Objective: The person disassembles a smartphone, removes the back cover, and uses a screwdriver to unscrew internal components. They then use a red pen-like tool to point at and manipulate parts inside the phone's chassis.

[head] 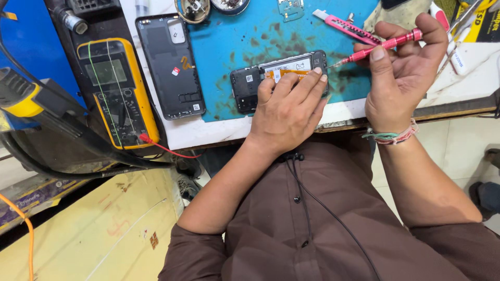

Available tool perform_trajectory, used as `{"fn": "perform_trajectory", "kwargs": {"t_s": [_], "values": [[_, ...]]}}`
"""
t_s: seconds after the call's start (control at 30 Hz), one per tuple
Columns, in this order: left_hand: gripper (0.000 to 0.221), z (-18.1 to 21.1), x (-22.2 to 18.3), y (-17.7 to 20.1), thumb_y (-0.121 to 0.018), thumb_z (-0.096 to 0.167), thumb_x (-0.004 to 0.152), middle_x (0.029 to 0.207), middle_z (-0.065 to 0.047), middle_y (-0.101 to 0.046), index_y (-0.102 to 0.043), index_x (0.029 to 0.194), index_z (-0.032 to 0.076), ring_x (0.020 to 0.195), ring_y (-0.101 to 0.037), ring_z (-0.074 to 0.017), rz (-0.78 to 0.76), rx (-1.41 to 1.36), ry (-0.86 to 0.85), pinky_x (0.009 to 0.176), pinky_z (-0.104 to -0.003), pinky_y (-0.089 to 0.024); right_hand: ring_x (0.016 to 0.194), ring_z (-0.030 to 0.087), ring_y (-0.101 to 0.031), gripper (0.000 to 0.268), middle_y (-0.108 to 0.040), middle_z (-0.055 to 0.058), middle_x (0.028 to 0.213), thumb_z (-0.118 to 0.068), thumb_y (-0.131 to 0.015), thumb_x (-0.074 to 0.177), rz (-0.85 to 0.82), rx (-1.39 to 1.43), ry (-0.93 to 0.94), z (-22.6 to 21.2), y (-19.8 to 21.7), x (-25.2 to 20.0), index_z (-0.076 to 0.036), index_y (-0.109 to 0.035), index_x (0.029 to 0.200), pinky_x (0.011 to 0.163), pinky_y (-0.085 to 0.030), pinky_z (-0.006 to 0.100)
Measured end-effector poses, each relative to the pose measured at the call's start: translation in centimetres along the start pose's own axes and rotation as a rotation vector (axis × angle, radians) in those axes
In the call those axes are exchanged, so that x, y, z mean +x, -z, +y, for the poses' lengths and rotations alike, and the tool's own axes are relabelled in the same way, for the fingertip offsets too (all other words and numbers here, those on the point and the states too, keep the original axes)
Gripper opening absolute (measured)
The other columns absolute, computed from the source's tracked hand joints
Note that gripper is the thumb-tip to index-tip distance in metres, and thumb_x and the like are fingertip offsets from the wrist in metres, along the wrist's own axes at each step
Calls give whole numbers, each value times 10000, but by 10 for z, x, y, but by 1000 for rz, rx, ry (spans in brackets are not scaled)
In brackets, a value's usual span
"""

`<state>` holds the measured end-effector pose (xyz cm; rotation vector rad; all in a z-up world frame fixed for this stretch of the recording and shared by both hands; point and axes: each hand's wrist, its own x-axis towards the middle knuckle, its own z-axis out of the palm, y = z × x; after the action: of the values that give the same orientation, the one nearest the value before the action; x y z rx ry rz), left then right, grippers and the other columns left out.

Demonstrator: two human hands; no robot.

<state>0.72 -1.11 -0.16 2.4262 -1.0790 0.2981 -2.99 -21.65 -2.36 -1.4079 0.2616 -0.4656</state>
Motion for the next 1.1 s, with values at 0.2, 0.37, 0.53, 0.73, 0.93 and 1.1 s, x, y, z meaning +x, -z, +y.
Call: {"fn": "perform_trajectory", "kwargs": {"t_s": [0.2,0.37,0.53,0.73,0.93,1.1], "values": [[348,0,0,0,-686,314,1030,1360,-11,-662,-715,1301,98,1155,-581,-198,4,-5,2,1071,-410,-295,1095,208,-648,554,-582,201,1332,33,-681,1171,-2,-4,-4,1,0,1,-69,-272,1530,1021,-588,346],[352,0,0,0,-686,317,1030,1356,-10,-662,-713,1304,98,1157,-580,-202,2,-4,4,1080,-412,-293,1091,210,-662,557,-580,203,1339,31,-684,1168,-2,-15,-5,6,5,-3,-70,-269,1526,1025,-593,344],[353,0,0,-1,-685,318,1030,1357,-10,-661,-714,1304,98,1160,-578,-203,3,1,2,1073,-411,-295,1080,213,-665,554,-583,208,1339,35,-682,1176,4,-31,-6,11,10,-5,-69,-269,1530,1019,-590,338],[353,0,0,0,-682,317,1032,1362,-11,-660,-714,1302,93,1148,-575,-197,0,-2,1,1065,-409,-300,1099,205,-632,528,-591,201,1342,51,-657,1209,-25,-185,95,-2,-3,-6,-87,-287,1558,1004,-561,316],[351,0,0,0,-687,312,1023,1357,-11,-662,-717,1298,95,1146,-582,-195,8,-7,6,1072,-410,-305,1084,267,-705,382,-627,194,1232,115,-647,1159,-336,-604,455,-42,-18,0,-65,-402,1391,936,-610,310],[344,1,1,-1,-694,305,1015,1342,-11,-658,-717,1291,101,1147,-592,-197,32,-23,12,1066,-417,-315,946,309,-707,306,-678,181,1047,164,-660,983,-613,-854,669,-89,-35,27,13,-519,1209,859,-580,355]]}}
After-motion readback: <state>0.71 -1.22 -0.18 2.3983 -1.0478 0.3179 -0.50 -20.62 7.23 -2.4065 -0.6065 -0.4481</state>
